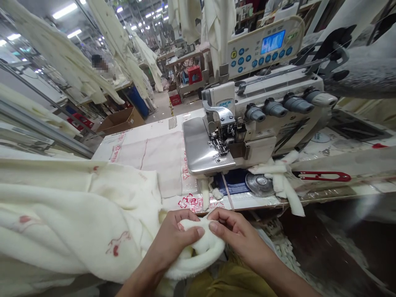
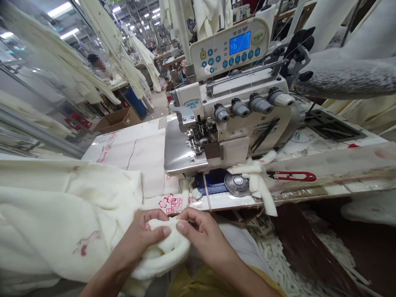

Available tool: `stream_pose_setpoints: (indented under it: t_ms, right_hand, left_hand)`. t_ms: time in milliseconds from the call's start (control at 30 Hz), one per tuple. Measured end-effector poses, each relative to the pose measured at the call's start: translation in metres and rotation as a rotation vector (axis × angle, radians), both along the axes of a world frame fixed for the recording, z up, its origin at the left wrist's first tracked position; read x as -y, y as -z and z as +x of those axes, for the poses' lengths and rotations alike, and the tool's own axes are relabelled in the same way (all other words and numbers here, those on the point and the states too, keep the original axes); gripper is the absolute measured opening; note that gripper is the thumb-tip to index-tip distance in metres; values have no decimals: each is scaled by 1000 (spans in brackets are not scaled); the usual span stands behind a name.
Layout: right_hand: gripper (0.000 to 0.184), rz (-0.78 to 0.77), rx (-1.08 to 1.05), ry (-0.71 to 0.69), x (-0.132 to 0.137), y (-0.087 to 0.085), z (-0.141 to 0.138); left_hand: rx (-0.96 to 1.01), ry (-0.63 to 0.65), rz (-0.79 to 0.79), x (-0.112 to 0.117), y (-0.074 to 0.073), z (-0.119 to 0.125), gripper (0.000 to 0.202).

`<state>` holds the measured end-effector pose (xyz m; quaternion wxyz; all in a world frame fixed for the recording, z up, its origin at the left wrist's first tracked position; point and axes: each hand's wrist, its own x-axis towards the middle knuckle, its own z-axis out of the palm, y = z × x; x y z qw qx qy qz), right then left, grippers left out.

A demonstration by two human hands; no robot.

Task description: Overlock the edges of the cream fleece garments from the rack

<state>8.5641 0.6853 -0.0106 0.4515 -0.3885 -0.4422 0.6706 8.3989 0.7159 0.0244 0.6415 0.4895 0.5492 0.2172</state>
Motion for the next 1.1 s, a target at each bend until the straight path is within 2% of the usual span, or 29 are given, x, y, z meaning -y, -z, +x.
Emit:
stream_pose_setpoints:
  t_ms: [100, 167, 233, 267, 300, 367, 433, 500, 533, 600, 633, 700, 733, 800, 833, 867, 933, 1000, 1033, 1100]
  right_hand:
    - [33, -29, -53, -9, 1, 2, -1]
    - [30, 47, 67, 12, 1, -1, 4]
    - [23, 291, 338, 137, 0, -7, 13]
    - [20, 462, 495, 203, -2, -11, 19]
    - [25, 649, 634, 231, -4, -14, 26]
    - [44, 979, 794, 156, -10, -22, 38]
    - [48, 1136, 836, 6, -15, -31, 48]
    - [45, 1095, 900, -29, -15, -41, 54]
    - [48, 1038, 949, -17, -14, -45, 56]
    - [57, 962, 1020, 12, -10, -52, 55]
    - [53, 961, 1025, 39, -8, -54, 54]
    - [30, 980, 1018, 104, -8, -53, 53]
    - [25, 970, 1028, 137, -10, -52, 53]
    - [25, 923, 1090, 205, -15, -49, 59]
    - [25, 895, 1124, 233, -17, -48, 63]
    - [24, 874, 1149, 255, -19, -47, 69]
    - [23, 856, 1167, 254, -20, -47, 81]
    - [22, 864, 1149, 161, -18, -48, 91]
    - [21, 873, 1133, 102, -16, -50, 95]
    - [20, 887, 1105, 15, -13, -54, 98]
  left_hand:
    - [6, -6, -26, -1, 1, -2, 37]
    - [-12, 9, -6, -2, 0, -3, 36]
    - [-80, 45, 83, -5, -6, -3, 30]
    - [-122, 73, 158, -6, -10, -2, 24]
    - [-162, 116, 254, -7, -16, 0, 17]
    - [-248, 241, 522, -10, -27, 3, 8]
    - [-352, 318, 883, -13, -36, 5, 12]
    - [-469, 298, 1193, -18, -43, 5, 8]
    - [-517, 271, 1287, -21, -46, 5, 8]
    - [-577, 268, 1352, -26, -49, 7, 14]
    - [-594, 295, 1360, -28, -49, 9, 17]
    - [-654, 298, 1448, -27, -48, 16, 20]
    - [-693, 256, 1523, -24, -45, 20, 21]
    - [-732, 163, 1647, -14, -37, 26, 23]
    - [-732, 174, 1632, -8, -33, 25, 23]
    - [-720, 253, 1549, -2, -28, 21, 26]
    - [-701, 527, 1213, 6, -24, 2, 40]
    - [-743, 724, 848, 6, -31, -28, 47]
    - [-777, 754, 741, 2, -39, -45, 45]
    - [-900, 639, 745, -12, -64, -75, 32]
